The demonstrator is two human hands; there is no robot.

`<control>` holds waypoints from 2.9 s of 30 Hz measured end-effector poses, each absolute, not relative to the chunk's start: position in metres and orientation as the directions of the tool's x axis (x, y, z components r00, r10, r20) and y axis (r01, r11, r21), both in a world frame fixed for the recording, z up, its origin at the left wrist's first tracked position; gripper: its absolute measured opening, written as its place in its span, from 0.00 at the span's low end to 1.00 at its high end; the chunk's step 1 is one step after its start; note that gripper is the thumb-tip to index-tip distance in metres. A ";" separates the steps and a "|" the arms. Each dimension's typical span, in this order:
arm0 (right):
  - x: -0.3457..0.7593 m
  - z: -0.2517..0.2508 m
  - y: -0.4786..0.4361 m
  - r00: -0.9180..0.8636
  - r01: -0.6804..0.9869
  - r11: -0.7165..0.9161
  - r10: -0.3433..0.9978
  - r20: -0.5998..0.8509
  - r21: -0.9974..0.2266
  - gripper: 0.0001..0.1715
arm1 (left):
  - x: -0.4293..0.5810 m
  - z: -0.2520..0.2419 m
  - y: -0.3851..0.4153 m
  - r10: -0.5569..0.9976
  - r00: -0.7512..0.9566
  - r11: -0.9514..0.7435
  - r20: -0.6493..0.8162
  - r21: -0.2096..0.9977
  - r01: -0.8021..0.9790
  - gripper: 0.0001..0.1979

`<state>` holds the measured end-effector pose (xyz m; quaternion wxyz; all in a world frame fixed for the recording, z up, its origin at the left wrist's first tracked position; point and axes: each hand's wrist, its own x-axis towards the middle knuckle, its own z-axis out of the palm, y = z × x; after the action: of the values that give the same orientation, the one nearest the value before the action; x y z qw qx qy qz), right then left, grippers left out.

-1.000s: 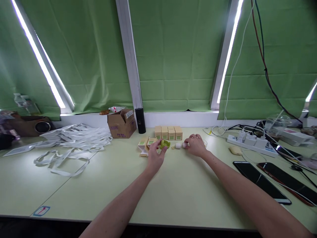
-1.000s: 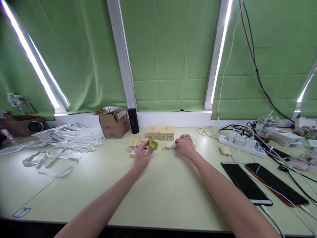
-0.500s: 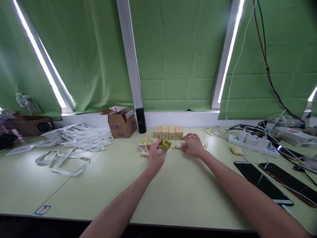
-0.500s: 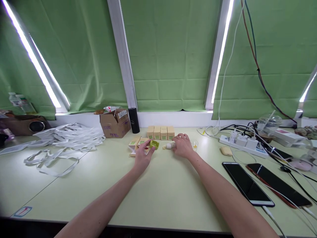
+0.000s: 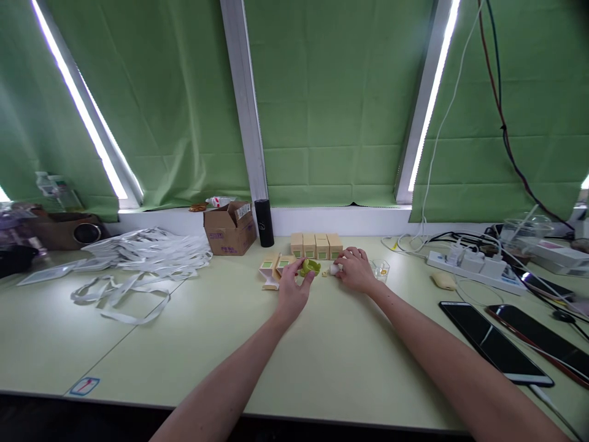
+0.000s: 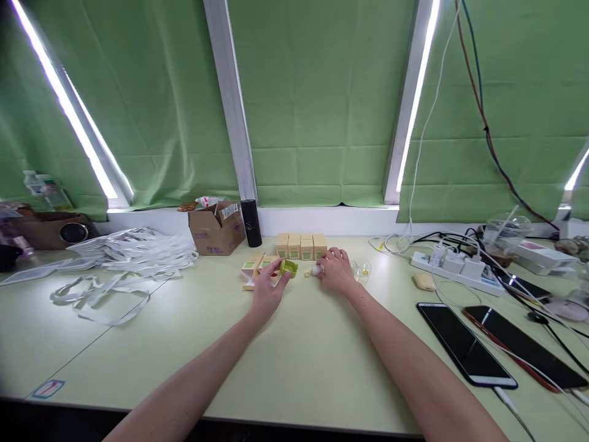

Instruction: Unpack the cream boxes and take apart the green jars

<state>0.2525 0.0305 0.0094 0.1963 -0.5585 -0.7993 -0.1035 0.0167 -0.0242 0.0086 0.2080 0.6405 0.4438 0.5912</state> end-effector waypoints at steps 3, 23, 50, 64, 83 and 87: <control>0.253 0.010 0.029 -0.297 0.935 0.351 0.855 0.426 -0.054 0.16 | 0.017 0.008 -0.024 0.816 -0.092 -0.521 0.570 0.796 0.308 0.21; 0.260 0.010 0.020 -0.291 0.931 0.360 0.840 0.457 -0.068 0.28 | 0.017 0.010 -0.026 0.819 -0.073 -0.520 0.569 0.789 0.326 0.21; 0.200 0.005 -0.060 -0.108 0.499 0.801 0.437 0.893 -0.332 0.31 | 0.026 0.025 -0.045 0.816 0.137 -0.556 0.561 0.828 -0.072 0.25; 0.198 0.008 -0.064 -0.077 0.488 0.806 0.423 0.903 -0.335 0.25 | 0.032 0.022 -0.049 0.802 0.400 -0.467 0.445 0.883 -0.046 0.31; 0.202 0.010 -0.064 -0.101 0.416 0.789 0.533 0.840 -0.451 0.22 | 0.026 0.029 -0.052 0.607 0.158 -0.770 0.778 0.528 0.358 0.10; 0.203 0.009 -0.063 -0.117 0.424 0.784 0.543 0.831 -0.453 0.22 | 0.027 0.028 -0.053 0.629 0.175 -0.767 0.758 0.568 0.298 0.07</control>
<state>0.2034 -0.0631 0.0087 0.5799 -0.3243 -0.7456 0.0513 0.0267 -0.0527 0.0280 0.1469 0.7523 0.3079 0.5636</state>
